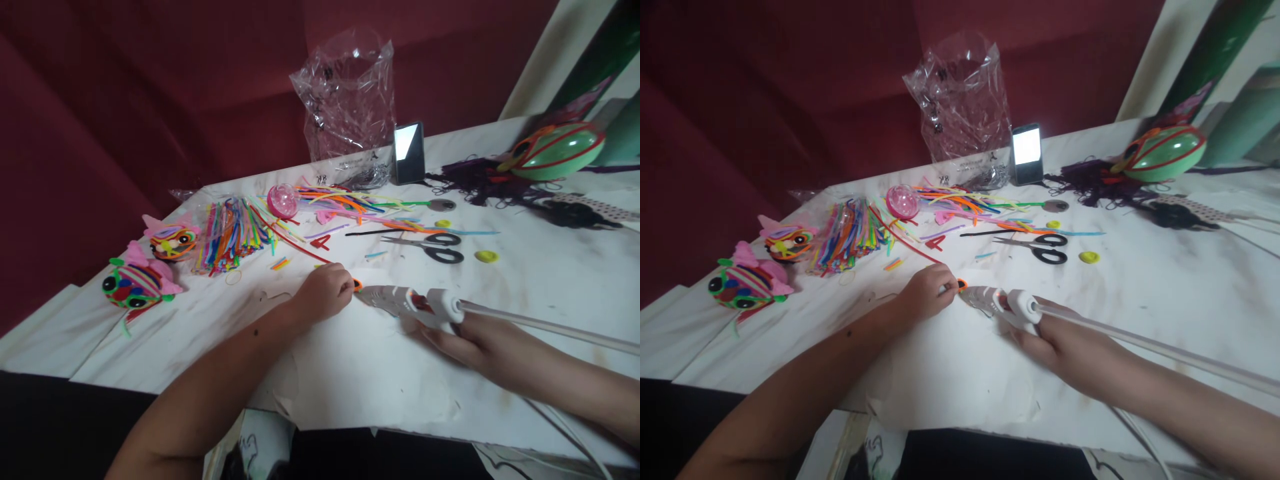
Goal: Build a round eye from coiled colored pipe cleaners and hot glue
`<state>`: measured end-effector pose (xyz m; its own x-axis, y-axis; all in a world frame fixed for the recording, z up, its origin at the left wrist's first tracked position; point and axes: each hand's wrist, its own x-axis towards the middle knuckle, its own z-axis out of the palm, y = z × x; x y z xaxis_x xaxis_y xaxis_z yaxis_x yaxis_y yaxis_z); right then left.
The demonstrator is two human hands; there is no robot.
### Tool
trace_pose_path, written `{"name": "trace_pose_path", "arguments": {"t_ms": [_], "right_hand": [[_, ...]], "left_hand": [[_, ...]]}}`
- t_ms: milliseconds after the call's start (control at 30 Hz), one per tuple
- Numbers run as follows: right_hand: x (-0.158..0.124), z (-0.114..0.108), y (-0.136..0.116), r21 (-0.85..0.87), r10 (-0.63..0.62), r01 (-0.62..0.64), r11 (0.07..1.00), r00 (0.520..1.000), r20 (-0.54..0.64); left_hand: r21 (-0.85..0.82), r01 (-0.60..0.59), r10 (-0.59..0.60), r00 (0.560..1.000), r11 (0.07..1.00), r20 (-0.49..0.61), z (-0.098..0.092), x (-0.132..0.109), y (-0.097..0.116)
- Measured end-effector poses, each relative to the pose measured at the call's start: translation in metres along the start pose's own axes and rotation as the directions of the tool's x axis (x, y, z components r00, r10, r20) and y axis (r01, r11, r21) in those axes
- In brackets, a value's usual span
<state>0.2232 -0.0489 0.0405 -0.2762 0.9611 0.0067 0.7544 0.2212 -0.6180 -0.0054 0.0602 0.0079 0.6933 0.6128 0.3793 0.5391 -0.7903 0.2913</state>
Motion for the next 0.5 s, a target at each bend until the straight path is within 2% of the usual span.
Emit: {"name": "trace_pose_path", "arguments": {"t_ms": [133, 500], "right_hand": [[0.0014, 0.0012, 0.0047, -0.046, 0.010, -0.008, 0.999, 0.999, 0.046], [0.0003, -0.0014, 0.0005, -0.004, 0.004, -0.004, 1.000, 1.000, 0.027]], "left_hand": [[0.001, 0.001, -0.001, 1.000, 1.000, 0.004, 0.0002, 0.0000, 0.0001], [0.005, 0.004, -0.004, 1.000, 1.000, 0.006, 0.0004, 0.0003, 0.0002]]}}
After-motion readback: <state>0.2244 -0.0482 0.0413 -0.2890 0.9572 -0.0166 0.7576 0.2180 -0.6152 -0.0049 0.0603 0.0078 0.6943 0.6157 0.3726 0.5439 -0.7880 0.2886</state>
